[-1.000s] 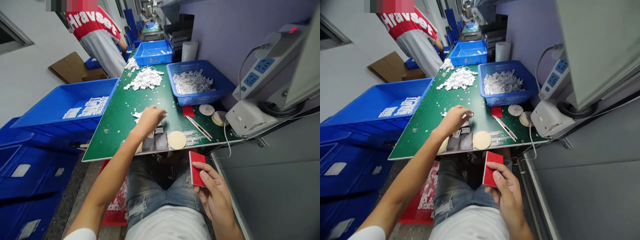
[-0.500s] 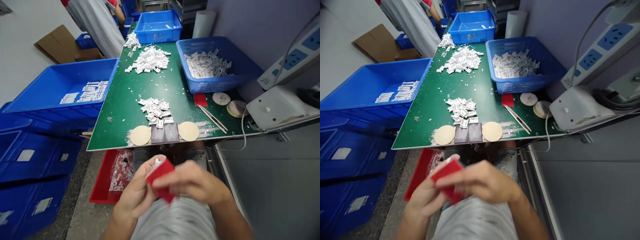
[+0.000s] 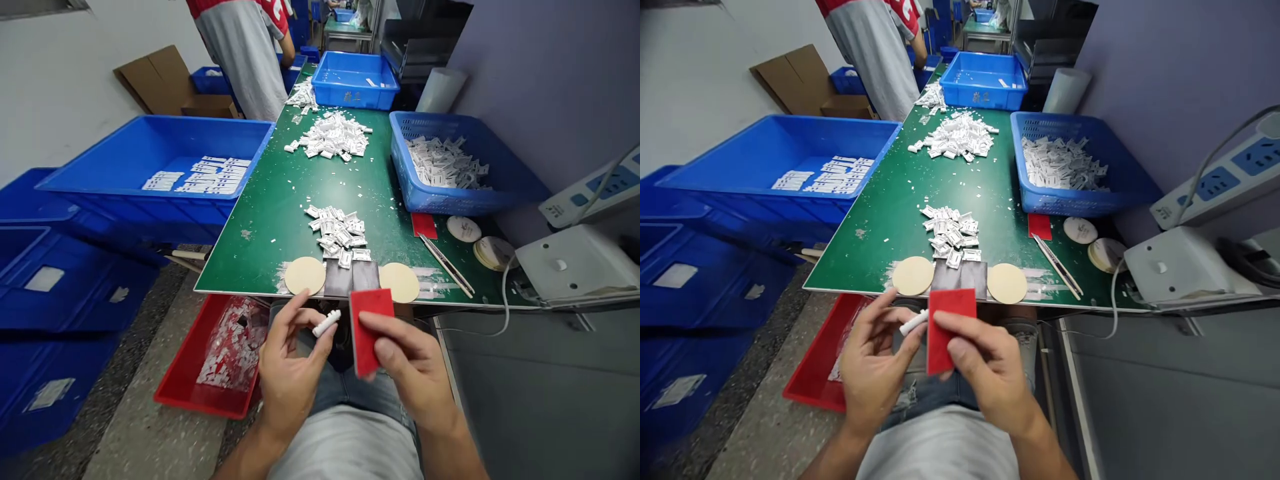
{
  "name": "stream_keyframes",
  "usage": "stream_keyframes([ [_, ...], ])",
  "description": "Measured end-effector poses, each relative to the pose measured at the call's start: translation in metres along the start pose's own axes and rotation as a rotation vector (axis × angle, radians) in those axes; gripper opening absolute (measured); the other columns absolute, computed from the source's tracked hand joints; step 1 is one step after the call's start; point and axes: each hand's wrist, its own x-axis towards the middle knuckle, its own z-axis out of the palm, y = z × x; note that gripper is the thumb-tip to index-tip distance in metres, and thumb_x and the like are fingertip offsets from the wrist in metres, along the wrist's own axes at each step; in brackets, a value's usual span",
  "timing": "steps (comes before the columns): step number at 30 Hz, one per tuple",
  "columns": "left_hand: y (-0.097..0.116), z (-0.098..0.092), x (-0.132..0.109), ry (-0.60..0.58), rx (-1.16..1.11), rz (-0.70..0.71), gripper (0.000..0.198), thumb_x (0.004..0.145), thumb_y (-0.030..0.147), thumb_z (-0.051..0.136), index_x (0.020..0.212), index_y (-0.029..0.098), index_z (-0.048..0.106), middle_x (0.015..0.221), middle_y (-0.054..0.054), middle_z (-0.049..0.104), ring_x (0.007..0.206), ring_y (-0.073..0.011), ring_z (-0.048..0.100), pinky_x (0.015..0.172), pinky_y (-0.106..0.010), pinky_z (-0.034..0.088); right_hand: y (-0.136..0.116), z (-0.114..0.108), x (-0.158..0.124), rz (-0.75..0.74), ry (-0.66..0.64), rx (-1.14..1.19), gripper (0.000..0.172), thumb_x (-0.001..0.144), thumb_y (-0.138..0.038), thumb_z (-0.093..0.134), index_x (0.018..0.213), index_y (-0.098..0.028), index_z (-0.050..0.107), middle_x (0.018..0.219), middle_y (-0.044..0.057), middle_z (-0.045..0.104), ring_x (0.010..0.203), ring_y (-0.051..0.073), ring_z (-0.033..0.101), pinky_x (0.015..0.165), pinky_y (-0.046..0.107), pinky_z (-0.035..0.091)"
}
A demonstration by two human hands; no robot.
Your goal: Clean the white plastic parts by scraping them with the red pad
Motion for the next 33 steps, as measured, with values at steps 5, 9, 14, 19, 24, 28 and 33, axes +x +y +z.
stream_keyframes([
  [5, -0.006, -0.002, -0.005, 0.076, 0.077, 0.292, 0.073, 0.077, 0.007, 0.088, 0.140, 0.034, 0.060, 0.095, 0.002, 0.083, 0.091, -0.0202, 0.081, 0.093, -0.035, 0.064, -0.001, 0.008, 0.013, -0.077, 0.036, -0.269, 0.026, 0.100, -0.034, 0.073, 0.123, -0.033, 0.084, 0.093, 0.004, 0.086, 0.072, 0.019, 0.077, 0.073, 0.031, 0.064],
  [9, -0.006, -0.001, -0.002, 0.083, 0.056, 0.375, 0.077, 0.073, -0.001, 0.089, 0.135, 0.034, 0.061, 0.090, 0.004, 0.085, 0.088, -0.0214, 0.083, 0.088, -0.036, 0.067, -0.001, 0.005, 0.022, 0.012, 0.015, -0.151, 0.028, 0.097, -0.043, 0.076, 0.118, -0.028, 0.086, 0.069, 0.002, 0.079, 0.057, 0.018, 0.070, 0.061, 0.029, 0.061],
  [14, -0.003, -0.003, -0.005, 0.130, 0.017, 0.436, 0.067, 0.066, -0.003, 0.091, 0.116, 0.038, 0.071, 0.087, 0.005, 0.085, 0.082, -0.0232, 0.083, 0.080, -0.038, 0.069, -0.005, 0.009, 0.024, -0.029, 0.153, -0.158, 0.028, 0.097, -0.040, 0.076, 0.122, -0.031, 0.084, 0.066, 0.000, 0.077, 0.058, 0.016, 0.068, 0.059, 0.027, 0.059],
  [19, 0.018, -0.017, 0.008, 0.010, -0.390, -0.011, 0.048, 0.064, 0.017, 0.101, 0.102, 0.032, 0.077, 0.076, 0.006, 0.074, 0.071, -0.0119, 0.075, 0.069, -0.020, 0.065, -0.002, 0.010, 0.023, -0.124, 0.248, -0.268, 0.024, 0.097, -0.037, 0.076, 0.117, -0.029, 0.086, 0.078, 0.002, 0.081, 0.056, 0.015, 0.066, 0.059, 0.028, 0.058],
  [24, 0.032, -0.020, 0.023, -0.144, -0.904, -0.680, 0.036, 0.064, 0.025, 0.101, 0.089, 0.029, 0.075, 0.083, 0.004, 0.070, 0.085, -0.0111, 0.075, 0.066, -0.012, 0.060, 0.002, 0.006, 0.012, -0.136, 0.416, -0.274, 0.025, 0.100, -0.037, 0.072, 0.121, -0.031, 0.085, 0.081, 0.003, 0.079, 0.055, 0.014, 0.062, 0.053, 0.027, 0.053],
  [28, 0.030, -0.011, 0.016, -0.179, -0.937, -0.835, 0.038, 0.064, 0.025, 0.102, 0.090, 0.025, 0.074, 0.082, 0.003, 0.071, 0.074, -0.0098, 0.071, 0.060, -0.014, 0.057, -0.005, 0.005, -0.001, -0.175, 0.103, -0.216, 0.025, 0.103, -0.031, 0.068, 0.123, -0.034, 0.084, 0.075, 0.003, 0.077, 0.053, 0.014, 0.060, 0.051, 0.026, 0.051],
  [33, 0.029, -0.008, 0.010, -0.231, -0.843, -0.972, 0.048, 0.064, 0.028, 0.103, 0.102, 0.024, 0.075, 0.085, 0.003, 0.074, 0.071, -0.0080, 0.071, 0.066, -0.014, 0.060, -0.019, -0.002, 0.001, -0.161, -0.393, -0.155, 0.024, 0.104, -0.035, 0.066, 0.120, -0.033, 0.085, 0.086, 0.006, 0.085, 0.068, 0.020, 0.076, 0.068, 0.033, 0.062],
])
